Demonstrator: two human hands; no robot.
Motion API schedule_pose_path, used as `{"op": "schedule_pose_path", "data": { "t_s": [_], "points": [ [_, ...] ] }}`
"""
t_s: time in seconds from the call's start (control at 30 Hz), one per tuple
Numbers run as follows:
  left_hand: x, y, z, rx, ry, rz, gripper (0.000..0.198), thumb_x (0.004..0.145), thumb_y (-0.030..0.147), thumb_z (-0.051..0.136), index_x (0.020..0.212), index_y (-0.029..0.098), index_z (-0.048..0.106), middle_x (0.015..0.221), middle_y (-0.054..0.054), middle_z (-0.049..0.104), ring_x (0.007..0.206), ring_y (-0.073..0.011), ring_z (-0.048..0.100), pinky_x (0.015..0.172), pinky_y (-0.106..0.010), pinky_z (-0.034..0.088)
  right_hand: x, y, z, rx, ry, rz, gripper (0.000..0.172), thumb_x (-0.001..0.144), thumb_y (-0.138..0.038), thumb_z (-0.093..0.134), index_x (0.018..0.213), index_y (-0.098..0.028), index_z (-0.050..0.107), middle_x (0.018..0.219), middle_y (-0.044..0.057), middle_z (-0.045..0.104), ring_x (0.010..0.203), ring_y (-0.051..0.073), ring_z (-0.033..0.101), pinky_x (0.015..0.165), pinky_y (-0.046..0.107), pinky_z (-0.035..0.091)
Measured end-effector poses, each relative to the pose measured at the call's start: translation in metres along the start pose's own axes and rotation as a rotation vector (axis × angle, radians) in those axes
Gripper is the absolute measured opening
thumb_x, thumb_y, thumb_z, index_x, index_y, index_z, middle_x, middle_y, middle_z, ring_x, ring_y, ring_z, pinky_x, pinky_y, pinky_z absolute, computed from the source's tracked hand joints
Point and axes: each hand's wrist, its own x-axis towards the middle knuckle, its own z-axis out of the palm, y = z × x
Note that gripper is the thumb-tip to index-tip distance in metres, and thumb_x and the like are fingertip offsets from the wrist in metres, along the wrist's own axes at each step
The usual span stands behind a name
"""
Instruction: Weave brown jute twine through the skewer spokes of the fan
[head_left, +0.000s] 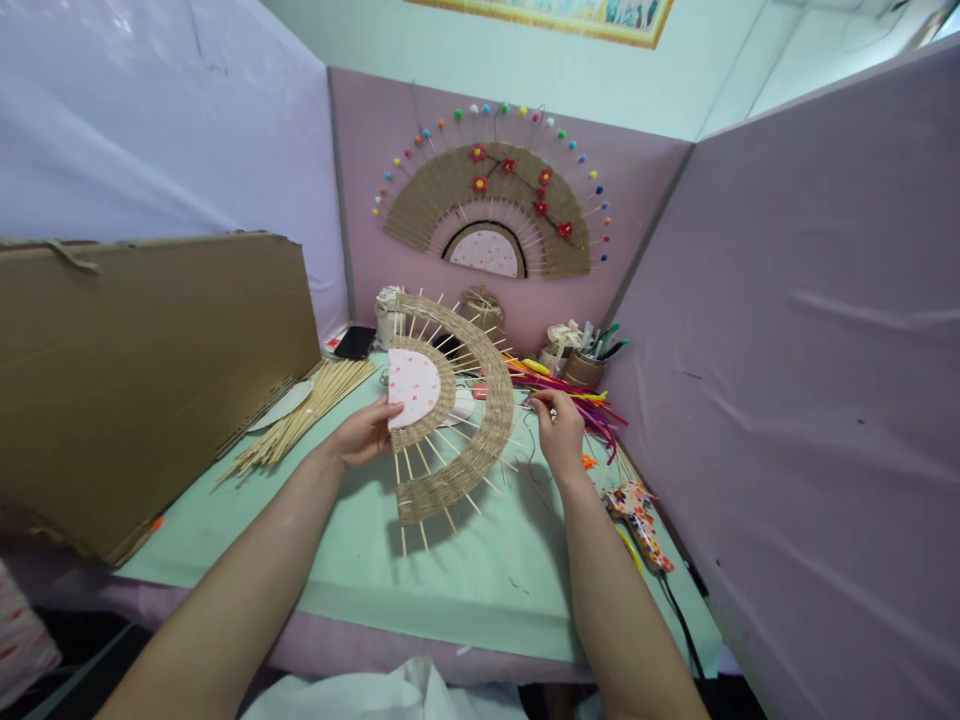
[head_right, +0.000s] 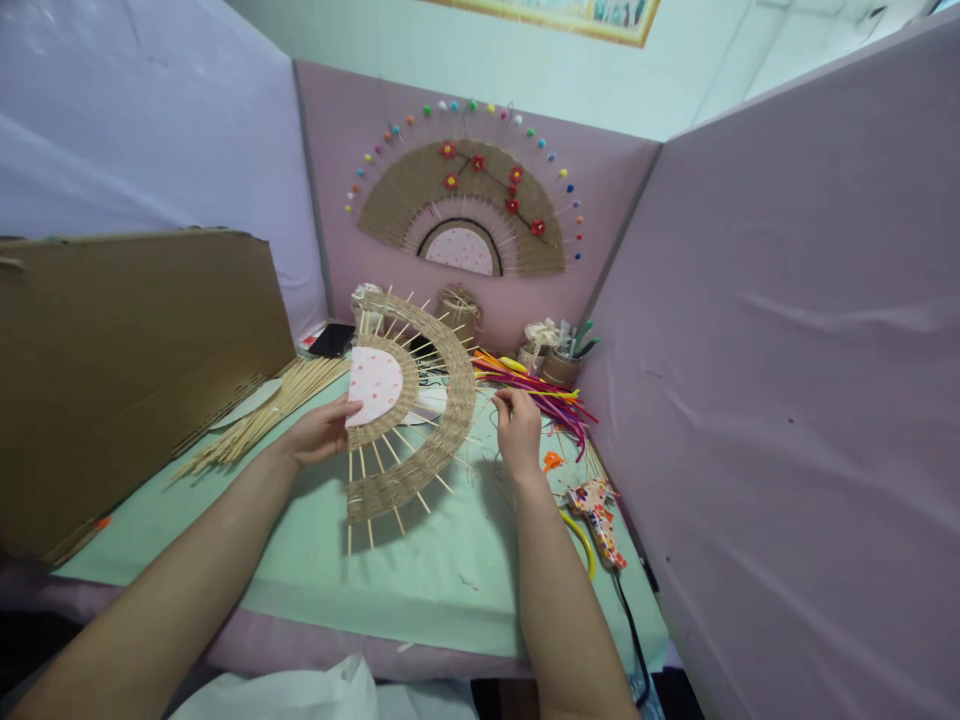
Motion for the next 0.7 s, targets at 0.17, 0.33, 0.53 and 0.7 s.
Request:
{"op": "schedule_pose_path", "data": {
  "t_s": [0.17, 0.33, 0.53, 0.7],
  "points": [
    [-0.0015, 0.0009, -0.0042, 0.011, -0.018, -0.041, 0.052, 0.076, 0.010, 0.060, 0.126, 0.019, 0.050, 0.101, -0.011, 0.070, 0.070, -0.0202, 0.069, 0.066, -0.033, 0.055, 0.0021, 0.0030, -0.0047, -0.122, -0.010, -0.133, 0.015, 0.084, -0.027, 0.049, 0.080, -0.018, 0.060, 0.081, 0.006, 0.061, 0.079, 0.019, 0.054, 0.075, 0.033, 0.039],
    [-0.0028, 0.0005, -0.0064, 0.005, -0.057, -0.060, 0.056, 0.076, 0.009, 0.060, 0.130, 0.020, 0.047, 0.103, -0.012, 0.069, 0.074, -0.0210, 0.069, 0.069, -0.032, 0.055, 0.0034, 0.0027, -0.0075, -0.060, 0.021, -0.088, 0.015, 0.083, -0.030, 0.051, 0.078, -0.018, 0.060, 0.078, 0.006, 0.061, 0.075, 0.019, 0.054, 0.072, 0.032, 0.041],
    [-0.0019, 0.0006, -0.0064, -0.030, -0.071, -0.042, 0.059, 0.077, 0.011, 0.059, 0.134, 0.018, 0.044, 0.112, -0.015, 0.066, 0.088, -0.0239, 0.068, 0.081, -0.036, 0.053, 0.0035, 0.0034, -0.0054, 0.131, 0.051, 0.147, 0.020, 0.078, -0.035, 0.054, 0.078, -0.017, 0.061, 0.076, 0.005, 0.062, 0.070, 0.017, 0.054, 0.068, 0.030, 0.042],
    [-0.0038, -0.0011, -0.0027, -0.028, -0.107, -0.046, 0.058, 0.079, 0.012, 0.058, 0.134, 0.019, 0.043, 0.114, -0.014, 0.065, 0.090, -0.0244, 0.067, 0.082, -0.037, 0.052, 0.0012, 0.0023, 0.0019, 0.151, -0.095, 0.158, 0.019, 0.077, -0.034, 0.052, 0.076, -0.017, 0.060, 0.079, 0.006, 0.063, 0.077, 0.019, 0.055, 0.074, 0.033, 0.041]
  ]
}}
